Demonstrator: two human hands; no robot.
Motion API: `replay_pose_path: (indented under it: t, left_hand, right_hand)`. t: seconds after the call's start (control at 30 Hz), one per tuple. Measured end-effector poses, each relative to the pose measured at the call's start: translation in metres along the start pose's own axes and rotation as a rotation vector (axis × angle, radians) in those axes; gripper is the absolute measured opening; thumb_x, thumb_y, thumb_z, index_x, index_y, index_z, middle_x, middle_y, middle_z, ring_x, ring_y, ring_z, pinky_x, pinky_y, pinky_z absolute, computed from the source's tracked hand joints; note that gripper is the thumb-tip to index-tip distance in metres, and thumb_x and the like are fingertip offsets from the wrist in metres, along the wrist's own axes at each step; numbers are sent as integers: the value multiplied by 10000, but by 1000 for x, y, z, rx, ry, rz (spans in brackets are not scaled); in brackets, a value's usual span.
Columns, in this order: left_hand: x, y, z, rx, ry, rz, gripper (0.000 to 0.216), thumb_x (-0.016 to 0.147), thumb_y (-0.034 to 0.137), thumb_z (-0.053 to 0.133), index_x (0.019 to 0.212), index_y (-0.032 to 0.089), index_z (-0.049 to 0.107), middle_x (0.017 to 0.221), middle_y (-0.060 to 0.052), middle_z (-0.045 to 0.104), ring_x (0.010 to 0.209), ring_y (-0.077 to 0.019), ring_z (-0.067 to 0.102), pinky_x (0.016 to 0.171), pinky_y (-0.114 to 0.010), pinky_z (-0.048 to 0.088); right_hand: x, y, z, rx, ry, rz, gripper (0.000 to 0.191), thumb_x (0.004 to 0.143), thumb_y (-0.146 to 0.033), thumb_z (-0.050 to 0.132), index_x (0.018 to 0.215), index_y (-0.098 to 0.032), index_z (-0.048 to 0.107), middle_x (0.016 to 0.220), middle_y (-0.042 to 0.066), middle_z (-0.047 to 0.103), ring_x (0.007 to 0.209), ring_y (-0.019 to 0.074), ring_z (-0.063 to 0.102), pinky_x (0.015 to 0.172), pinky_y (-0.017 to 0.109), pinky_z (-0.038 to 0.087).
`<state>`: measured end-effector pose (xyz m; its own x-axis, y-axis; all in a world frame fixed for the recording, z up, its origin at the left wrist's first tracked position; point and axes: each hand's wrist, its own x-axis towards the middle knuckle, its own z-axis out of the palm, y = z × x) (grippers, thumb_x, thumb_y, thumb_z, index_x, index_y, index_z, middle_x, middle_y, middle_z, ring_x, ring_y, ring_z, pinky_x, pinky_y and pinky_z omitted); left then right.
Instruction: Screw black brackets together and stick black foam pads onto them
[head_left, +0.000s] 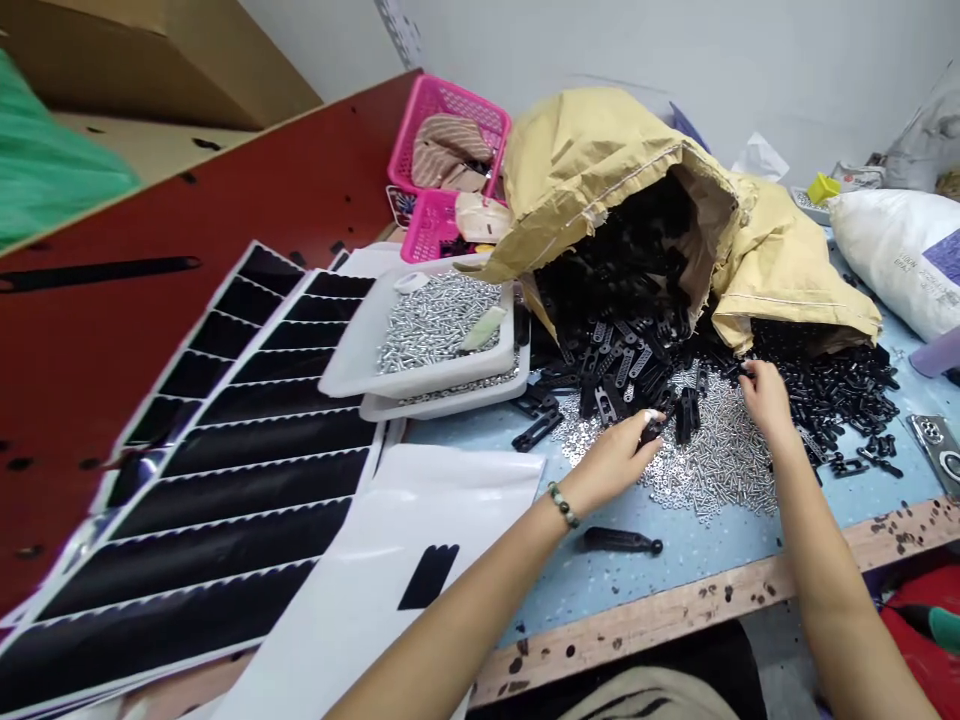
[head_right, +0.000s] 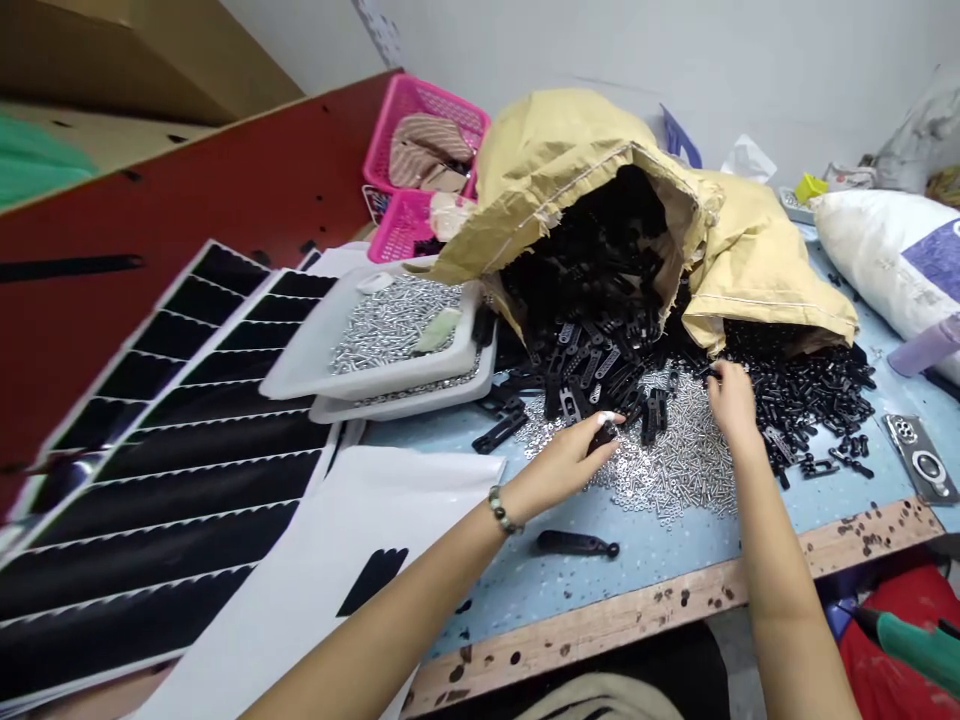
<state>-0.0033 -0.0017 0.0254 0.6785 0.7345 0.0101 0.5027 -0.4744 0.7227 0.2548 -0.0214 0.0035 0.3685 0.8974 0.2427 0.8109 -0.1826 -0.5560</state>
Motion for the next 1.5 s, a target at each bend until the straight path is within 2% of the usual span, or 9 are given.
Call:
replay_pose_path:
  t: [0.2,0.43,0.63,0.77,0.9,1.03,1.23,1.37,1.5]
  left_hand:
    - [-14,1,13,-262,86,-187,307,868,364,474,1113,181,500,823,-25,592,759,-195,580,703,-324,457]
    - [-18,-1,20,-608,-28,-227,348,915,359,369,1216,199,439,793,2,558,652,-139,554,566,-262,451]
    - [-31,4,19,-238,104,-56,161,888,319,450,973,196,509,853,-24,600,789,-181,573,732,-323,467]
    - [-37,3,14,-8,140,52,169,909,351,450,926,190,499,873,-49,601,801,-200,582,725,-321,451]
    - [-44,4,14,149,57,121,229,935,362,406,815,193,504,765,-31,591,713,-188,576,652,-293,421]
    - [-52,-2,12,139,-34,97,278,935,388,400,761,196,504,675,-11,571,639,-180,561,609,-284,393]
    - [-57,-28,0,-77,57,-133,152,904,335,446,944,197,496,795,-13,595,730,-184,575,681,-303,434]
    - [-57,-31,2,-70,27,-17,139,909,311,448,887,194,520,887,-34,567,847,-191,548,774,-326,446]
    - [-56,-32,14,11,-55,115,138,918,280,473,938,199,582,945,-45,576,933,-203,534,842,-340,441]
  right_hand:
    - [28,34,-4,-48,-2,36,142,828,-178,506,858,-118,632,909,149,608,929,246,529,890,379,387]
    - [-42,-32,5,215,-120,-169,377,962,-326,252,1073,-198,589,1040,81,643,967,199,593,849,331,457]
    - [-84,-87,21,220,-269,-259,284,948,-316,304,1159,-198,452,850,63,667,670,207,631,629,305,457]
    - [-89,-92,24,223,-279,-288,264,946,-330,299,1138,-191,413,883,96,659,708,225,645,621,307,452]
    - [-103,-87,25,326,-272,-231,238,946,-341,307,1115,-196,389,836,66,629,658,205,617,610,308,447]
    - [-124,-70,28,366,-287,-170,247,962,-338,309,1145,-196,393,840,43,606,685,184,596,634,306,453]
    - [-148,-57,46,-91,-288,-386,130,922,-270,477,898,-205,587,884,75,601,854,235,527,772,378,403]
    - [-152,-59,52,-135,-281,-434,133,905,-312,533,840,-210,588,834,60,595,830,230,510,772,376,389]
    - [-153,-51,42,30,-182,-334,248,888,-396,546,1029,-194,569,923,80,600,868,233,533,786,379,422]
